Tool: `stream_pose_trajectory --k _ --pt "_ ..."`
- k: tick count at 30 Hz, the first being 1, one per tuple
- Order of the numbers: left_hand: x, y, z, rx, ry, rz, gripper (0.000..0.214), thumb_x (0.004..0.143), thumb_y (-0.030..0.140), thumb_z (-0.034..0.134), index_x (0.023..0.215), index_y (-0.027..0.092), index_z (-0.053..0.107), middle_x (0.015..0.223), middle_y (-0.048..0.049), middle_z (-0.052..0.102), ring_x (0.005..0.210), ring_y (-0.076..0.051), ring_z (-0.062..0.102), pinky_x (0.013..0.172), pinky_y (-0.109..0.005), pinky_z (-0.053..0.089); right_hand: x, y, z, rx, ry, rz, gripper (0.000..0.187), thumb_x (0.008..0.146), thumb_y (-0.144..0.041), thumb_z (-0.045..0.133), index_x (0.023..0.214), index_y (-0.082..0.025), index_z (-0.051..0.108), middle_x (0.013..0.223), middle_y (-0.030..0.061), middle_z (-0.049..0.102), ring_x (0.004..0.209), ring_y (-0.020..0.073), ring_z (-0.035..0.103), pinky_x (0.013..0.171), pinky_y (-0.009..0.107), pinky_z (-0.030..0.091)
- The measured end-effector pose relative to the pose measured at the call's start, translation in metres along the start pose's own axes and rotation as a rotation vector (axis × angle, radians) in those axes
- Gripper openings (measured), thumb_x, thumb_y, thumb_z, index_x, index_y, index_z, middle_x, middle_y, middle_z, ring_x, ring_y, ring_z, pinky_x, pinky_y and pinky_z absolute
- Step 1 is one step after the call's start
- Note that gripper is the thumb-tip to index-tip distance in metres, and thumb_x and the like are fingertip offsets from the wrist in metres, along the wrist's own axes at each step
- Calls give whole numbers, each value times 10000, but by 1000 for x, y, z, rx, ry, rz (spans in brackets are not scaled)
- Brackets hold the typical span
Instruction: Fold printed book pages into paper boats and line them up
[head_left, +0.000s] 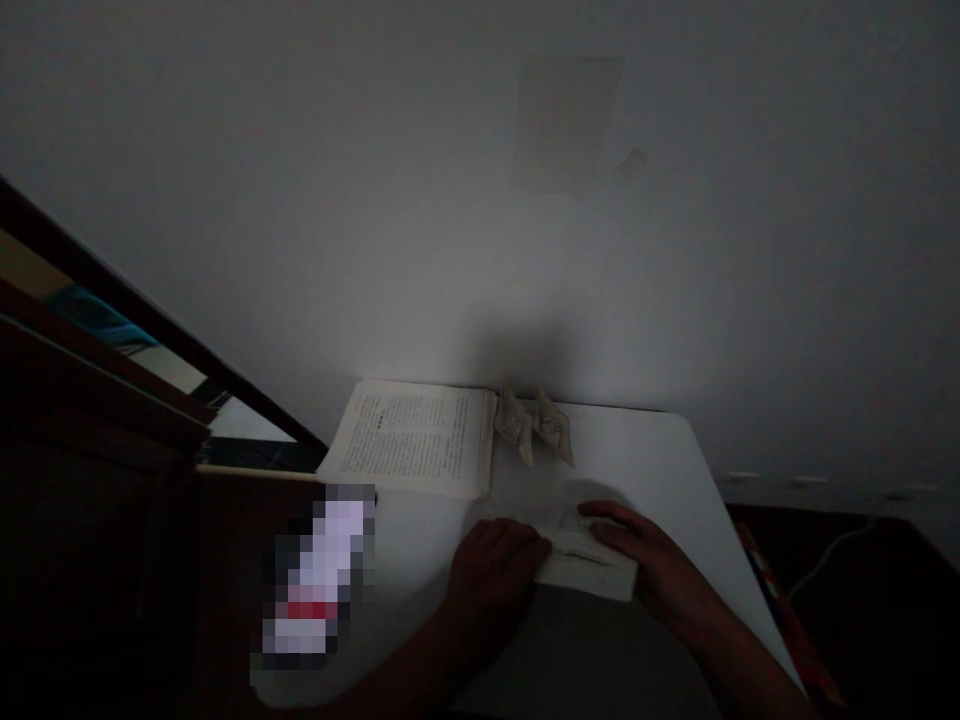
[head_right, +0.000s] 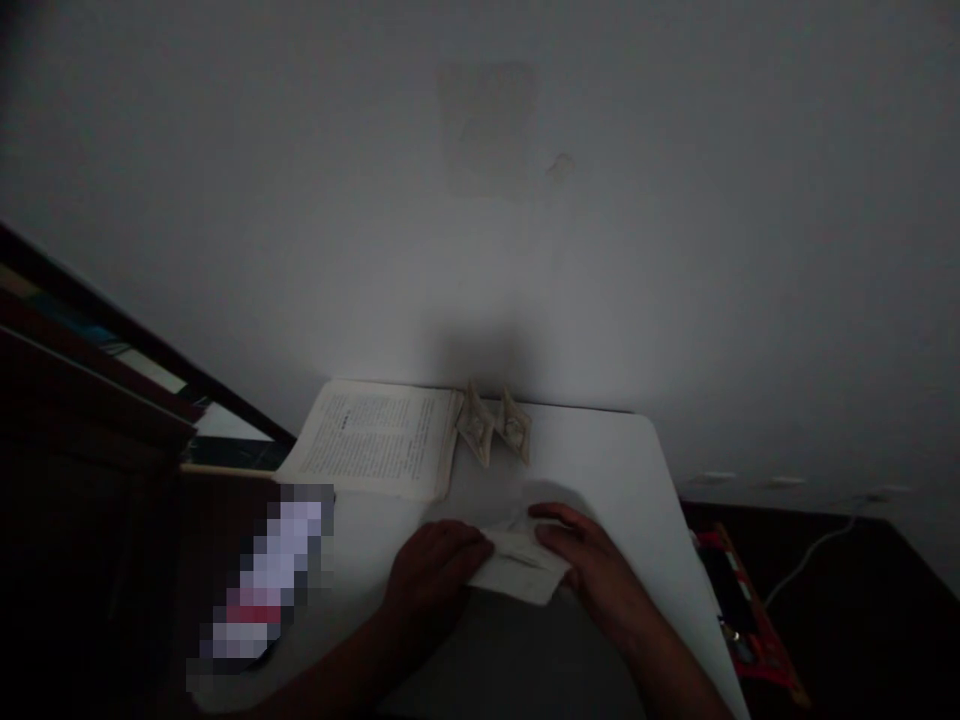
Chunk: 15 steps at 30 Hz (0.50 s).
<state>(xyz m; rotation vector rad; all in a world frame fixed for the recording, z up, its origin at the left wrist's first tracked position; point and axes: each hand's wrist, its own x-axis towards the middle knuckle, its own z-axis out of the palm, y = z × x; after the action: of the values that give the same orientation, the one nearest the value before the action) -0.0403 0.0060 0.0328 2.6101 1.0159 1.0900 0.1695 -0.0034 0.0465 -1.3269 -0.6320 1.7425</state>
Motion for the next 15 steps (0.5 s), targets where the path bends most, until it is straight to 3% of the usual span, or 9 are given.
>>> stream_pose_trajectory --k 4,7,11,15 --pt "7 1 -7 -167 15 -109 193 808 135 517 951 167 641 866 -69 669 760 -174 603 651 -274 468 3 0 -5 -10 130 -119 317 753 -428 639 907 -152 658 711 31 635 545 120 529 487 243 391" --pt "13 4 -13 -372 -88 -401 146 835 194 524 830 164 666 770 -38 661 703 -147 603 641 -241 457 6 4 -11 -97 126 -254 299 774 -426 624 904 -159 662 685 17 617 559 117 507 543 257 409" --pt "19 4 -17 -665 -234 -865 179 779 300 600 757 136 669 714 -24 672 655 -164 609 562 -230 440 3 5 -10 -314 90 -353 255 774 -395 637 915 -185 669 816 30 647 720 150 560 682 274 443" --pt "16 -1 -11 -909 -293 -1070 227 712 303 642 796 99 693 759 -56 700 681 -204 636 583 -266 456 -2 6 -3 -422 3 -309 226 749 -387 653 847 -184 662 792 25 635 751 169 574 649 272 471"
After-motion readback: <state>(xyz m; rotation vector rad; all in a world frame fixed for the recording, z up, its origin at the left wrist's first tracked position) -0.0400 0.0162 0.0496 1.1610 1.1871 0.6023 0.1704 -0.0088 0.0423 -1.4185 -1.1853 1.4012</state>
